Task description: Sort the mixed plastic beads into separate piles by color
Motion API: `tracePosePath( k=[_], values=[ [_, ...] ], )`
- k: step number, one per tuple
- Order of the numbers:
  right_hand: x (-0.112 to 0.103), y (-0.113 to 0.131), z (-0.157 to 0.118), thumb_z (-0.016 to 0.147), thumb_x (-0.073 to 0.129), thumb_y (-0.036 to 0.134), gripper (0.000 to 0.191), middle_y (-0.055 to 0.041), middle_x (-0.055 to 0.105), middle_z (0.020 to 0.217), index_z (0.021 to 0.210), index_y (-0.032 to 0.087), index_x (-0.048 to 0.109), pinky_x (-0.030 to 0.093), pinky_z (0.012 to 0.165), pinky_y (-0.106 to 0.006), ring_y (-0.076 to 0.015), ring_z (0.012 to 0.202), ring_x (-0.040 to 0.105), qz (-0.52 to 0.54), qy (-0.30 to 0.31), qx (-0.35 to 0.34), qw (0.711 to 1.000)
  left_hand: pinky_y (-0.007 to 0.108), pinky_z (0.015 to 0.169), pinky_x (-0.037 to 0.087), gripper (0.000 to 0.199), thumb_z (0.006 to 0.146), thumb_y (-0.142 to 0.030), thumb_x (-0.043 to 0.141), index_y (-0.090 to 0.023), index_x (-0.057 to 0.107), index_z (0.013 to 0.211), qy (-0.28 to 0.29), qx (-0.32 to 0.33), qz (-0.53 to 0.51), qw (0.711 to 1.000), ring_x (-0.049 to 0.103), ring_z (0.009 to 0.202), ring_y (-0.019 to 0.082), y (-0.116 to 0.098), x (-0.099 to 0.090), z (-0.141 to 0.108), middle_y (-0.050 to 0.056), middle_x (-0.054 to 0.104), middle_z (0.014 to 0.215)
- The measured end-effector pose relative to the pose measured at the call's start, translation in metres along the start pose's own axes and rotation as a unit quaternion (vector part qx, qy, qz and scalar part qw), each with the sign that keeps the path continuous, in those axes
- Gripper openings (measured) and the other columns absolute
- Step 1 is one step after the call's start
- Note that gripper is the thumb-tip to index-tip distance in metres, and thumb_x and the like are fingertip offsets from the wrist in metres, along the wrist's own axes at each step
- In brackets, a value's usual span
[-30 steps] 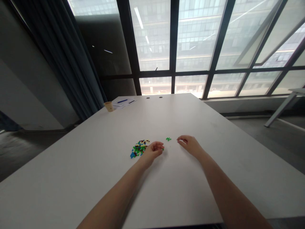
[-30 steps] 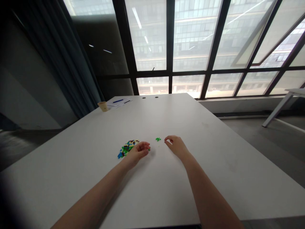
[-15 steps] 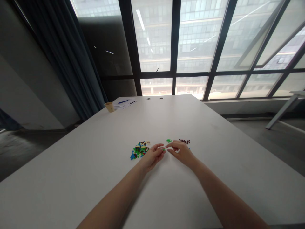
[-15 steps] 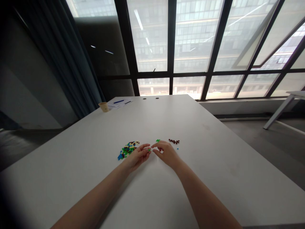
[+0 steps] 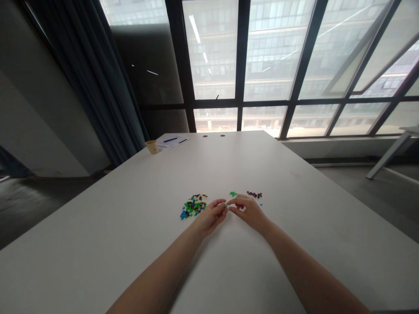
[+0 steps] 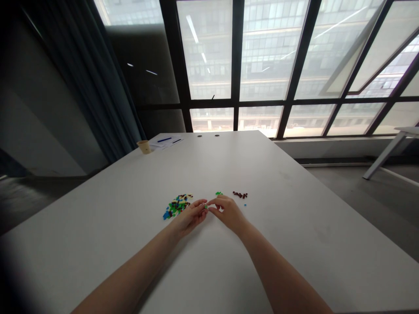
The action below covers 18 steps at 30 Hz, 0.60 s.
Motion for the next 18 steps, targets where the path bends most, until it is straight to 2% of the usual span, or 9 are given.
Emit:
tracePosePath(
  k=[10, 14, 16, 18],
  values=[
    [0.004, 0.002, -0.001, 0.077, 0.055, 0.021, 0.011, 0.0005, 0.052, 0.063, 0.078, 0.02, 0.066, 0.038, 0.058, -0.022, -0.0101, 0.059, 0.046, 0.004, -0.012, -0.013, 1.0, 0.012, 0.058, 0.043, 0.023, 0.063, -0.012, 0.069, -0.014, 0.055, 0.081, -0.001, 0.0, 0.018, 1.0, 0.054, 0.055, 0.003, 0.003, -0.001, 0.0, -0.002, 0.057, 0.066],
    [0.001, -0.011, -0.001, 0.076, 0.054, 0.02, 0.012, 0.0009, 0.053, 0.062, 0.077, 0.02, 0.066, 0.037, 0.058, -0.022, -0.0101, 0.058, 0.046, -0.026, -0.023, 0.008, 0.999, 0.015, 0.054, 0.04, 0.022, 0.061, -0.019, 0.069, -0.014, 0.055, 0.077, -0.042, 0.049, 0.099, 0.993, 0.051, 0.054, 0.004, -0.008, -0.013, 0.005, -0.003, 0.055, 0.062],
    [-0.004, -0.027, -0.001, 0.075, 0.054, 0.021, 0.012, 0.0009, 0.052, 0.061, 0.076, 0.02, 0.066, 0.036, 0.058, -0.023, -0.0106, 0.057, 0.046, -0.053, -0.04, 0.041, 0.997, 0.017, 0.053, 0.038, 0.018, 0.062, -0.021, 0.067, -0.015, 0.056, 0.075, -0.089, 0.103, 0.186, 0.973, 0.05, 0.055, 0.006, -0.025, -0.025, 0.008, -0.002, 0.055, 0.063],
    [-0.01, -0.048, -0.003, 0.074, 0.054, 0.022, 0.012, 0.0008, 0.051, 0.06, 0.075, 0.02, 0.067, 0.035, 0.058, -0.024, -0.0114, 0.057, 0.046, -0.087, -0.055, 0.085, 0.991, 0.019, 0.054, 0.037, 0.013, 0.065, -0.022, 0.063, -0.016, 0.056, 0.073, -0.13, 0.169, 0.303, 0.929, 0.05, 0.058, 0.009, -0.048, -0.035, 0.007, -0.001, 0.055, 0.065]
  ],
)
Point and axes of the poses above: each hand's wrist, its own z-axis towards the middle knuckle, its own x-axis out of the palm, y = z × x, the point moved 10 cm from there along z, towards the middle knuckle
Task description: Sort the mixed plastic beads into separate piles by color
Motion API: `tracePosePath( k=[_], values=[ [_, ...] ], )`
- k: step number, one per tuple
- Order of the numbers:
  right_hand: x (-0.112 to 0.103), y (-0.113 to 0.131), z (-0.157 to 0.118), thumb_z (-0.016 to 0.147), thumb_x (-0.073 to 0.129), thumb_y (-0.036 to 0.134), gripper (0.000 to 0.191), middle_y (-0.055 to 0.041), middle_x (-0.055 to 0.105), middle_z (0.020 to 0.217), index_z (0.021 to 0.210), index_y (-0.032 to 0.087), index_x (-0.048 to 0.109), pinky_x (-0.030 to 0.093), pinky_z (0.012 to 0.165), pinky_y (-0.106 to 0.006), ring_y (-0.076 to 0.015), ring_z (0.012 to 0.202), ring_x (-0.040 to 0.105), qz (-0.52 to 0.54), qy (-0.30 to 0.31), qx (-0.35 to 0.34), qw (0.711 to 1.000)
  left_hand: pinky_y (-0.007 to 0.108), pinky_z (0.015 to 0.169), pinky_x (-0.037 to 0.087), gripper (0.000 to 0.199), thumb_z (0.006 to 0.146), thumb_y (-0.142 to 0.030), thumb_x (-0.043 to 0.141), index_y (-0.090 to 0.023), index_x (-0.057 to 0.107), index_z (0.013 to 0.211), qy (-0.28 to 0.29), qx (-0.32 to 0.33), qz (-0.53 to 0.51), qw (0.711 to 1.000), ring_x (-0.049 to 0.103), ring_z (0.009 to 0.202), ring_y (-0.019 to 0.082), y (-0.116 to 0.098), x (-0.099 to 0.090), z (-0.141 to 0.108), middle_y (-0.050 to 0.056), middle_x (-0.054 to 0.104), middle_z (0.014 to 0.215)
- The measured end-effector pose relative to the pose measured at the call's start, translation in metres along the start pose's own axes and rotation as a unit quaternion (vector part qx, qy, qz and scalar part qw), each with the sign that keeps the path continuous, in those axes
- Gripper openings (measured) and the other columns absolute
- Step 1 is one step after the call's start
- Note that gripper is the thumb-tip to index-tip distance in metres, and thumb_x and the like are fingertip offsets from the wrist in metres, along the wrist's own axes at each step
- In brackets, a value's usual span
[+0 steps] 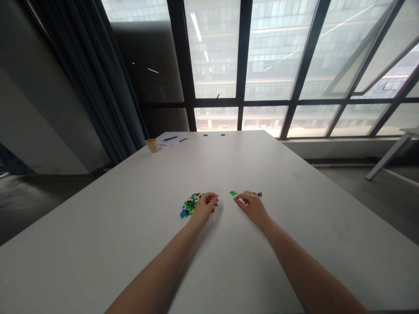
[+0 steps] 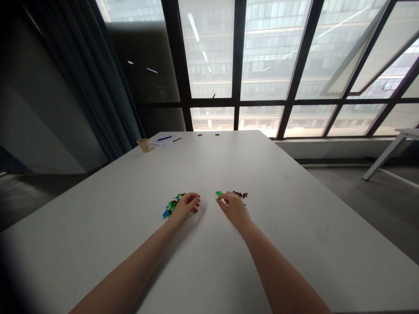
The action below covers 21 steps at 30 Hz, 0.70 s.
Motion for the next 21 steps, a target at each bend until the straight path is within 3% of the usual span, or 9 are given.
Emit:
tracePosePath(
  k=[2, 4, 8, 12, 15, 21],
  values=[
    [-0.001, -0.02, 0.001, 0.074, 0.054, 0.024, 0.014, 0.0002, 0.051, 0.06, 0.074, 0.019, 0.067, 0.035, 0.058, -0.025, -0.0123, 0.057, 0.046, -0.035, -0.012, 0.041, 0.998, 0.022, 0.059, 0.038, 0.005, 0.069, -0.022, 0.058, -0.018, 0.056, 0.072, -0.028, 0.08, 0.135, 0.987, 0.05, 0.061, 0.011, -0.016, -0.013, 0.005, 0.0, 0.056, 0.068],
    [0.0, -0.036, 0.0, 0.074, 0.053, 0.025, 0.015, -0.0008, 0.053, 0.062, 0.073, 0.019, 0.067, 0.036, 0.059, -0.025, -0.013, 0.058, 0.047, -0.061, -0.02, 0.071, 0.995, 0.026, 0.068, 0.039, 0.005, 0.072, -0.021, 0.053, -0.019, 0.057, 0.071, -0.035, 0.138, 0.269, 0.953, 0.051, 0.067, 0.013, -0.028, -0.017, 0.005, 0.001, 0.057, 0.072],
    [0.009, -0.049, 0.001, 0.075, 0.053, 0.025, 0.016, -0.0041, 0.059, 0.073, 0.073, 0.02, 0.068, 0.036, 0.064, -0.026, -0.0149, 0.068, 0.052, -0.107, -0.007, 0.091, 0.99, 0.031, 0.082, 0.036, 0.01, 0.072, -0.021, 0.052, -0.018, 0.06, 0.068, 0.01, 0.168, 0.446, 0.879, 0.052, 0.086, 0.019, -0.032, -0.007, -0.001, 0.006, 0.058, 0.084],
    [0.015, -0.054, 0.006, 0.076, 0.052, 0.025, 0.017, -0.0051, 0.061, 0.079, 0.076, 0.021, 0.068, 0.036, 0.064, -0.026, -0.0149, 0.071, 0.054, -0.16, 0.013, 0.111, 0.981, 0.03, 0.084, 0.036, 0.009, 0.067, -0.026, 0.06, -0.018, 0.063, 0.07, 0.063, 0.147, 0.506, 0.848, 0.05, 0.095, 0.022, -0.026, 0.002, -0.006, 0.007, 0.059, 0.092],
    [0.02, -0.054, 0.01, 0.077, 0.051, 0.026, 0.018, -0.0049, 0.062, 0.082, 0.078, 0.021, 0.069, 0.036, 0.064, -0.026, -0.015, 0.072, 0.055, -0.172, 0.026, 0.118, 0.978, 0.03, 0.083, 0.036, 0.011, 0.064, -0.025, 0.064, -0.019, 0.065, 0.073, 0.073, 0.12, 0.534, 0.834, 0.051, 0.095, 0.022, -0.02, 0.001, -0.006, 0.007, 0.059, 0.094],
    [0.025, -0.052, 0.016, 0.078, 0.051, 0.026, 0.019, -0.0047, 0.063, 0.08, 0.078, 0.02, 0.068, 0.036, 0.065, -0.026, -0.0149, 0.072, 0.055, -0.19, 0.022, 0.106, 0.976, 0.031, 0.077, 0.037, 0.008, 0.063, -0.017, 0.062, -0.019, 0.065, 0.071, 0.062, 0.098, 0.528, 0.841, 0.052, 0.09, 0.022, -0.017, -0.003, -0.005, 0.008, 0.059, 0.093]
  ],
)
Point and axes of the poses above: each hand's wrist, its own z-axis towards the middle knuckle, its own x-axis out of the palm, y = z × x, the point moved 10 cm from there along z, towards the middle knuckle
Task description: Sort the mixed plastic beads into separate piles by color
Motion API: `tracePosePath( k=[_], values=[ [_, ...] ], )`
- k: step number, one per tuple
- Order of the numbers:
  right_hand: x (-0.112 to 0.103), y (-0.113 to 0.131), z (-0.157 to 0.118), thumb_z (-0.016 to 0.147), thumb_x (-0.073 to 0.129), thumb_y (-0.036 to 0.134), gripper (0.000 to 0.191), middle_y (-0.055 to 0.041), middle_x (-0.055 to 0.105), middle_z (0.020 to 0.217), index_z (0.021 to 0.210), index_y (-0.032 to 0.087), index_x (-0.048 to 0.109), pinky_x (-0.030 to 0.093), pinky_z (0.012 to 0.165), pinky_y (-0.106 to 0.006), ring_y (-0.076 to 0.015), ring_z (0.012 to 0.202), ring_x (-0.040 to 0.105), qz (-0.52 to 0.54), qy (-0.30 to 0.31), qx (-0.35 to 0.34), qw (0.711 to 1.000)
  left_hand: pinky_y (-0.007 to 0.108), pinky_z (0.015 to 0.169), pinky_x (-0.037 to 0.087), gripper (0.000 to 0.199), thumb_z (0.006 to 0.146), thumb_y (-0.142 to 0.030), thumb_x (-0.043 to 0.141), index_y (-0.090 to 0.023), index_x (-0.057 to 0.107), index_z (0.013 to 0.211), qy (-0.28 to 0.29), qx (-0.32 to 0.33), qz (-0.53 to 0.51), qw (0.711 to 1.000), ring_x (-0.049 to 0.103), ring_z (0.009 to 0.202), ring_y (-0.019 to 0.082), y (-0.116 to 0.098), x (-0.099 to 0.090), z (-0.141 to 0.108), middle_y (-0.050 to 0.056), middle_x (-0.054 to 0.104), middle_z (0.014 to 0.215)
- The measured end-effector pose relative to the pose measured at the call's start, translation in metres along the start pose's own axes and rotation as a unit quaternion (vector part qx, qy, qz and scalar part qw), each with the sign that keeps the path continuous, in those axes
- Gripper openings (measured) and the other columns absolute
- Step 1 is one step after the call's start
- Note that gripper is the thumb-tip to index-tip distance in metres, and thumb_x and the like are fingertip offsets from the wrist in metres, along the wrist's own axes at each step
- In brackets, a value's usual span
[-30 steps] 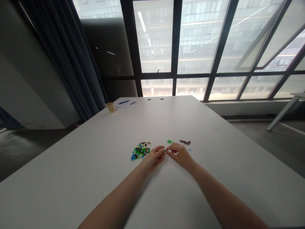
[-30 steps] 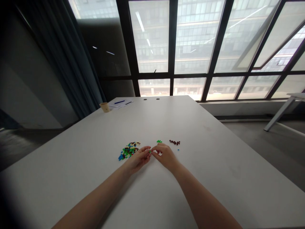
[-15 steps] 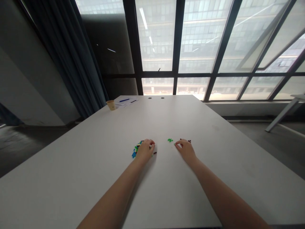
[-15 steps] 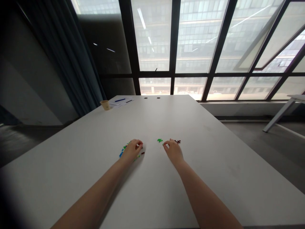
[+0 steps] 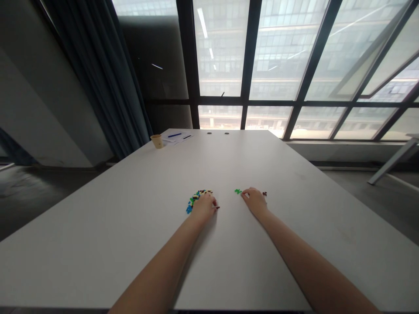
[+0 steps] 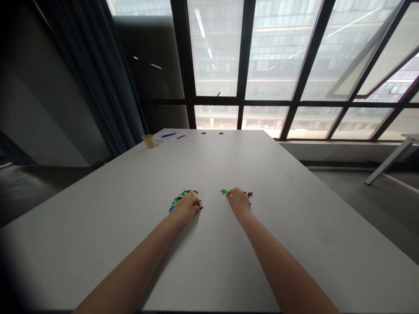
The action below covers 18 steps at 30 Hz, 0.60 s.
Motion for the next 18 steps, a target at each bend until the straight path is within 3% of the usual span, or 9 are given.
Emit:
tracePosePath(
  k=[10, 18],
  values=[
    [-0.01, 0.0, -0.007, 0.08, 0.048, 0.029, 0.021, -0.0039, 0.062, 0.074, 0.076, 0.02, 0.067, 0.036, 0.062, -0.025, -0.0136, 0.067, 0.053, 0.015, -0.048, -0.008, 0.999, 0.03, 0.077, 0.037, 0.01, 0.065, -0.01, 0.056, -0.017, 0.063, 0.064, -0.008, 0.022, -0.055, 0.998, 0.052, 0.084, 0.02, -0.004, 0.009, 0.002, 0.008, 0.057, 0.084],
    [-0.024, 0.023, -0.026, 0.078, 0.047, 0.029, 0.023, -0.001, 0.053, 0.058, 0.074, 0.017, 0.067, 0.035, 0.057, -0.024, -0.0127, 0.057, 0.046, 0.149, -0.049, -0.053, 0.986, 0.029, 0.075, 0.037, 0.014, 0.07, -0.012, 0.05, -0.02, 0.061, 0.069, -0.058, 0.137, -0.148, 0.978, 0.052, 0.072, 0.018, -0.033, -0.001, -0.001, 0.004, 0.059, 0.072]
  ],
)
Point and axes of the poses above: each hand's wrist, its own z-axis towards the middle knuckle, its own x-axis out of the palm, y = z × x, the point moved 10 cm from there along z, towards the middle knuckle
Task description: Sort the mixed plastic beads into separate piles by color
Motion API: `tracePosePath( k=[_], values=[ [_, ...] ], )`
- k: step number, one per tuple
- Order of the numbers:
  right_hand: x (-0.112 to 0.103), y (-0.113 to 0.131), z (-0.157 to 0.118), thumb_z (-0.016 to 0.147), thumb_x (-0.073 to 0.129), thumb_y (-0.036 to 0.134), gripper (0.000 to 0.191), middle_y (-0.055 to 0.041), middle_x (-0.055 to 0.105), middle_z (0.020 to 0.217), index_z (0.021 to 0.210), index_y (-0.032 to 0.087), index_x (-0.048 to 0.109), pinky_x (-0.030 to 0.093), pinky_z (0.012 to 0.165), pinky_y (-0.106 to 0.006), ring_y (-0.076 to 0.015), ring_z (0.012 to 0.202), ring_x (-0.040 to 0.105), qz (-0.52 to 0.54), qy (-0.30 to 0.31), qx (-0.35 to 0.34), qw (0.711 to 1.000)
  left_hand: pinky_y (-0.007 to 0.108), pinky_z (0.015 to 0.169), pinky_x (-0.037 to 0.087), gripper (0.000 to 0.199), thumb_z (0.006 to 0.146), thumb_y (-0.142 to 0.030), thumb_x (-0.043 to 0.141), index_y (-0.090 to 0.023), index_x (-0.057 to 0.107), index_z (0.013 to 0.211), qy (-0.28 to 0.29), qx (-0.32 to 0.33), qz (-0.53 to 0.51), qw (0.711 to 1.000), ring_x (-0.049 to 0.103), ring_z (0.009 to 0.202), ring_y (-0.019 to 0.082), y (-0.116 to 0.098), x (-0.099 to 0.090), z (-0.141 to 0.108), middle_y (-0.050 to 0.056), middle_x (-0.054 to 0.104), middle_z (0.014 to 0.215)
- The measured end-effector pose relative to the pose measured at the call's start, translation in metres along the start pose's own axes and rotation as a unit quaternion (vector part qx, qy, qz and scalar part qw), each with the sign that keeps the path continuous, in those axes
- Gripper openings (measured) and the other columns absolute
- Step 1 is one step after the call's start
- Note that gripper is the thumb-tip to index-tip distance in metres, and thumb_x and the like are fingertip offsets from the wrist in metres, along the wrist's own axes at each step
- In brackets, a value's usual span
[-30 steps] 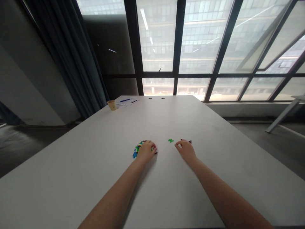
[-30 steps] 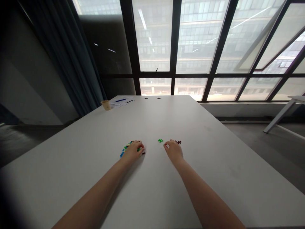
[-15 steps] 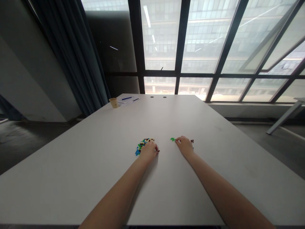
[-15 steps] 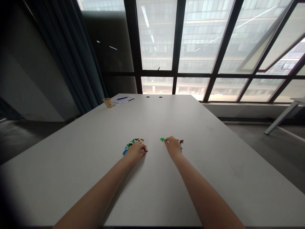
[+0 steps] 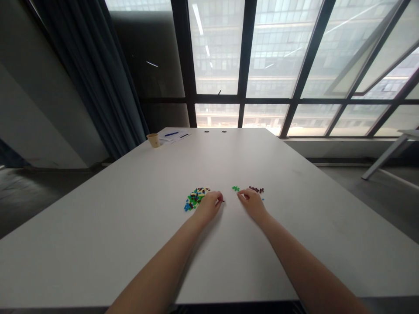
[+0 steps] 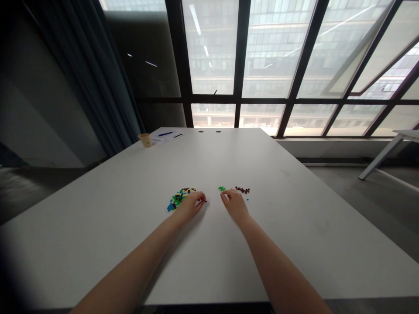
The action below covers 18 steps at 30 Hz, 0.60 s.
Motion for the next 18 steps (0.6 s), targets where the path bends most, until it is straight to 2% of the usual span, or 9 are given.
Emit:
tracePosePath(
  k=[4, 8, 18],
  values=[
    [0.003, 0.017, -0.001, 0.077, 0.049, 0.029, 0.022, 0.001, 0.048, 0.055, 0.076, 0.017, 0.067, 0.033, 0.054, -0.023, -0.0115, 0.054, 0.043, 0.066, 0.022, -0.019, 0.997, 0.029, 0.076, 0.037, 0.012, 0.071, -0.015, 0.05, -0.02, 0.06, 0.073, -0.023, 0.015, -0.054, 0.998, 0.051, 0.075, 0.018, -0.011, -0.006, -0.001, 0.004, 0.06, 0.075],
    [0.01, 0.035, -0.006, 0.076, 0.052, 0.028, 0.018, 0.0018, 0.047, 0.059, 0.083, 0.019, 0.067, 0.034, 0.054, -0.022, -0.0104, 0.055, 0.042, 0.11, 0.062, -0.058, 0.99, 0.03, 0.077, 0.036, 0.012, 0.073, -0.016, 0.049, -0.021, 0.057, 0.08, -0.062, 0.039, -0.048, 0.996, 0.05, 0.08, 0.019, -0.022, -0.017, -0.004, 0.004, 0.059, 0.081],
    [0.0, 0.044, -0.007, 0.073, 0.059, 0.027, 0.015, 0.0026, 0.043, 0.059, 0.084, 0.019, 0.065, 0.035, 0.054, -0.022, -0.0104, 0.055, 0.041, 0.13, 0.027, -0.09, 0.987, 0.029, 0.076, 0.034, 0.008, 0.076, -0.019, 0.05, -0.021, 0.052, 0.084, -0.069, 0.068, -0.033, 0.995, 0.048, 0.081, 0.018, -0.033, -0.019, -0.008, 0.003, 0.056, 0.082]
  ],
)
Point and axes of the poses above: each hand's wrist, its own z-axis towards the middle knuckle, its own x-axis out of the palm, y = z × x, the point moved 10 cm from there along z, towards the middle knuckle
